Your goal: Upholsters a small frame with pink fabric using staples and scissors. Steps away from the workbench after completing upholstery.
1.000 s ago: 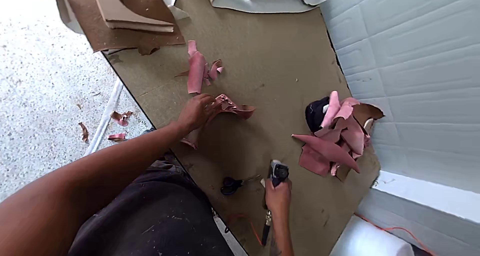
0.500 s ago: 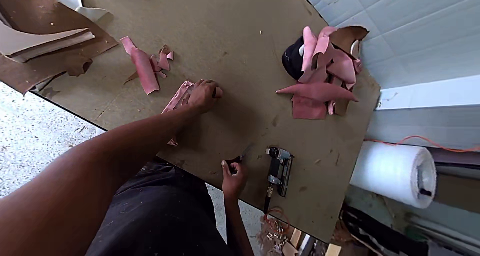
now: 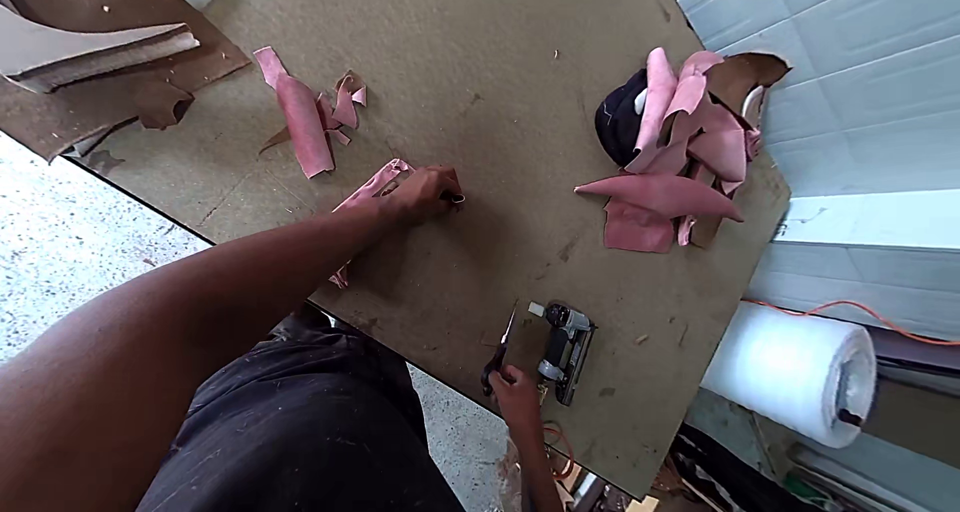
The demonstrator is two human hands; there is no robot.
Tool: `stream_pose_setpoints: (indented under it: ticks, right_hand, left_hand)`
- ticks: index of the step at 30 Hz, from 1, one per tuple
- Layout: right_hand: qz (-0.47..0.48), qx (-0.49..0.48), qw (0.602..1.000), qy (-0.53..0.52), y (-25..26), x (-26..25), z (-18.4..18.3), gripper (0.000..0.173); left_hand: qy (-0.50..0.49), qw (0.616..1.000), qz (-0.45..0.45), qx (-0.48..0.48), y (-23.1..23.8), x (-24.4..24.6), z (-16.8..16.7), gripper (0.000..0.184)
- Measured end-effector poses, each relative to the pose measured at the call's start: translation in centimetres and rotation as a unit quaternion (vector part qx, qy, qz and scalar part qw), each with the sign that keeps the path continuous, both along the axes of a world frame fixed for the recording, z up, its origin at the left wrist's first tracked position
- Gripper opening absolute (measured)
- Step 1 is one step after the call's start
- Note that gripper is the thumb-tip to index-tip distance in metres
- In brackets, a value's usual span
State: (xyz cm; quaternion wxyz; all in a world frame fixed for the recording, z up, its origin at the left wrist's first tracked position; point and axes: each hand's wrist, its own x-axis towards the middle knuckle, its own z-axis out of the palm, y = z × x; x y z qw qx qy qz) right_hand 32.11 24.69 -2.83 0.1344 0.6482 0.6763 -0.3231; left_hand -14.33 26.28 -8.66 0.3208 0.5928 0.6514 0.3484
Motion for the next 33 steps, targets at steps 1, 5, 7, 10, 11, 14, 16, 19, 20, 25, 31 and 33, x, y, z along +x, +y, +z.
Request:
stream_pose_setpoints:
  ticks: [1,5,7,10,11,14,16,19,20,25,31,33]
  right_hand:
    - [-0.048,-0.075,0.994,0.059,0.7,0.1,0.9,0.023]
    - [-0.018,-0.163,0.972,0.169,4.8,-0.7,4.1,0.024]
    - [0.108,-0.107,0.972,0.177,6.8,-2.5,5.0,0.021]
    - [0.240,0.037,0.954,0.175,8.9,-6.1,5.2,0.029]
    - [0.260,0.070,0.948,0.171,9.7,-7.3,5.1,0.038]
    - [0.305,0.096,0.935,0.153,11.6,-10.4,4.4,0.069]
    - [0.327,0.108,0.928,0.140,12.1,-11.8,4.2,0.073]
    - [0.341,0.119,0.923,0.130,12.5,-13.5,4.0,0.074]
    - [0.348,0.122,0.921,0.125,12.6,-13.9,4.1,0.073]
    - [0.357,0.112,0.923,0.086,13.0,-13.8,4.5,0.074]
    - [0.344,0.104,0.932,0.054,13.2,-12.6,5.4,0.080]
    - [0.341,0.098,0.934,0.048,12.8,-13.2,5.0,0.078]
  left_hand:
    - [-0.031,0.999,-0.012,-0.006,-0.2,-0.2,0.7,0.010]
    - [-0.131,0.990,-0.041,-0.012,-0.3,-0.4,2.2,0.006]
    - [-0.145,0.988,-0.027,-0.034,-0.5,-0.5,3.8,0.006]
    - [-0.072,0.995,-0.038,-0.050,-0.3,-0.4,6.5,0.005]
    - [-0.029,0.997,-0.047,-0.047,0.0,-0.3,7.0,0.007]
    - [0.051,0.995,-0.062,-0.051,0.7,0.0,8.3,0.010]
    - [0.074,0.993,-0.069,-0.057,1.3,0.5,8.9,0.010]
    - [0.096,0.991,-0.083,-0.041,1.9,1.3,9.0,0.010]
    - [0.102,0.990,-0.091,-0.039,2.0,1.4,9.0,0.009]
    - [0.141,0.982,-0.121,-0.034,2.7,2.0,8.6,0.012]
    - [0.137,0.981,-0.128,-0.042,2.9,2.8,8.0,0.014]
    - [0.132,0.980,-0.141,-0.046,3.1,3.6,7.8,0.014]
